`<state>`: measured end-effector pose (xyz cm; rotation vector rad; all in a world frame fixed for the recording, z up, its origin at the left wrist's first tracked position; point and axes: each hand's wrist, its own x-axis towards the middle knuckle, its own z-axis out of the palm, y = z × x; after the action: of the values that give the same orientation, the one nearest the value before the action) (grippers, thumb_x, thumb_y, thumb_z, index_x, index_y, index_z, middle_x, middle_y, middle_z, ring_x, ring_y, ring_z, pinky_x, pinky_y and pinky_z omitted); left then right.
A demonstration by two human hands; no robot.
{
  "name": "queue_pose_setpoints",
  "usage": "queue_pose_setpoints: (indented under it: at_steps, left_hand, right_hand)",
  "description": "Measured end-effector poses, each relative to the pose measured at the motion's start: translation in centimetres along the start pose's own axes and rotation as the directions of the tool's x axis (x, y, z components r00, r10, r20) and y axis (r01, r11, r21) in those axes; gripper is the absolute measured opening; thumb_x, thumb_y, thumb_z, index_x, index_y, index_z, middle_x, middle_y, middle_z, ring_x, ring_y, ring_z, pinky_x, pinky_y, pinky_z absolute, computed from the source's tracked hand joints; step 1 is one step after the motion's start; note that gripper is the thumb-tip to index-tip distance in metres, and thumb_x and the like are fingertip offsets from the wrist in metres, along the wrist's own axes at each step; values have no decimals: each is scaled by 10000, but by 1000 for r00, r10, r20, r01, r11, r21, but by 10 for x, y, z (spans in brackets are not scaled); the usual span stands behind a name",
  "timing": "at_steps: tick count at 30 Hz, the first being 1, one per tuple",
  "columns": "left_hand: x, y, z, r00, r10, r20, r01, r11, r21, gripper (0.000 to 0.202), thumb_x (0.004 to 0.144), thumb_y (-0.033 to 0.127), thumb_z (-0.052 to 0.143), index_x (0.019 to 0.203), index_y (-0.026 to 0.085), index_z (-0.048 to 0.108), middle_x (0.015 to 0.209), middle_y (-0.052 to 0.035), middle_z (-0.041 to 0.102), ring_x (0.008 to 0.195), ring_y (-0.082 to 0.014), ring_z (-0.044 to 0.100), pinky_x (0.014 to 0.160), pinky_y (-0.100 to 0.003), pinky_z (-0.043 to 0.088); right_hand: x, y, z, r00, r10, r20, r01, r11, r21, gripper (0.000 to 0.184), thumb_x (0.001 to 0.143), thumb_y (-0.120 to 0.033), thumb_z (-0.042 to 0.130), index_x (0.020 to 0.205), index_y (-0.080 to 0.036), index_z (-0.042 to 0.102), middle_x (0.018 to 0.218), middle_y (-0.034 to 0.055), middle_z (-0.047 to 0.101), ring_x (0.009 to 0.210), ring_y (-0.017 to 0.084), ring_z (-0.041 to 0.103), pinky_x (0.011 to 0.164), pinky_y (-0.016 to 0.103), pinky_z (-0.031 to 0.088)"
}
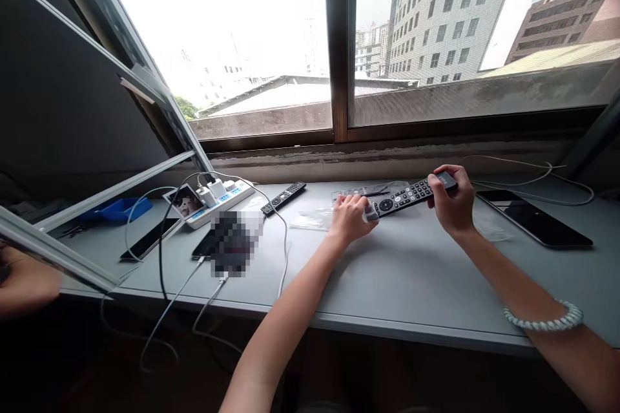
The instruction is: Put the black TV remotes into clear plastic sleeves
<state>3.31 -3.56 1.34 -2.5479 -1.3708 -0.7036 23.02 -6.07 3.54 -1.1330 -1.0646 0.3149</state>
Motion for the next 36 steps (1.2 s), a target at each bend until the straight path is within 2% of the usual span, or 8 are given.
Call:
queue_pose_setpoints:
  at_steps: [5,9,19,21,27,30,33,36]
  left_hand:
    - [2,0,-2,1000,-2,6,2,998,59,249,732,399,594,859,186,569,945,-62,606,902,-215,552,902,-362,342]
    - [2,2,-5,1000,1,-9,-1,997,75,261,749,403,569,875,175,562,964,-71,590,902,-216,548,892,-355,346]
    - [1,4,-6,998,52,-44,-46,992,120,184,791,296,518,929,176,536,1041,-88,570,893,-214,547,862,-342,351]
    - [0,5,-5,996,66,-51,-60,992,110,165,804,281,506,934,183,532,1053,-87,573,894,-211,546,867,-342,348]
    - [0,9,-2,994,72,-83,-71,997,18,222,805,360,556,960,204,528,1046,-68,560,916,-203,549,906,-347,334]
    - [-1,11,-2,992,96,-81,-97,995,-11,284,785,395,596,991,218,513,1070,-59,545,925,-199,546,911,-343,337]
    - [-2,12,-3,992,101,-78,-103,994,-21,298,787,397,600,1008,225,498,1087,-53,547,940,-196,540,913,-339,336]
    - [-1,9,-2,992,74,-104,-79,995,-52,355,761,433,618,1018,224,491,1065,-47,562,971,-196,531,925,-334,323]
  right_hand:
    - [-6,-5,1,985,-87,147,108,984,-144,203,725,-397,612,776,-228,510,536,-48,484,377,108,479,371,232,366]
    - [-11,-8,2,939,-68,338,139,972,-192,205,739,-397,612,808,-206,586,508,-42,514,393,108,507,411,226,396]
    - [-23,-1,13,690,143,710,-91,990,-111,454,742,-462,629,1077,-158,671,633,33,650,502,139,607,395,219,435]
    - [-23,1,14,651,167,741,-120,986,-118,483,722,-476,649,1099,-175,668,659,38,664,524,146,621,399,218,443]
    - [-23,0,18,643,243,727,-268,960,-83,590,667,-463,712,1183,-216,572,1018,97,668,591,158,645,389,219,460]
    - [-25,-7,17,525,306,794,-401,912,-86,634,743,-449,653,1305,-241,446,1017,102,662,675,193,673,429,225,484]
    - [-27,-14,16,413,316,854,-499,863,-78,584,796,-433,598,1322,-242,433,950,95,670,731,218,679,470,241,506]
    - [-25,-14,16,455,324,830,-539,842,-34,511,791,-402,611,1256,-215,513,910,90,671,722,208,671,487,250,519]
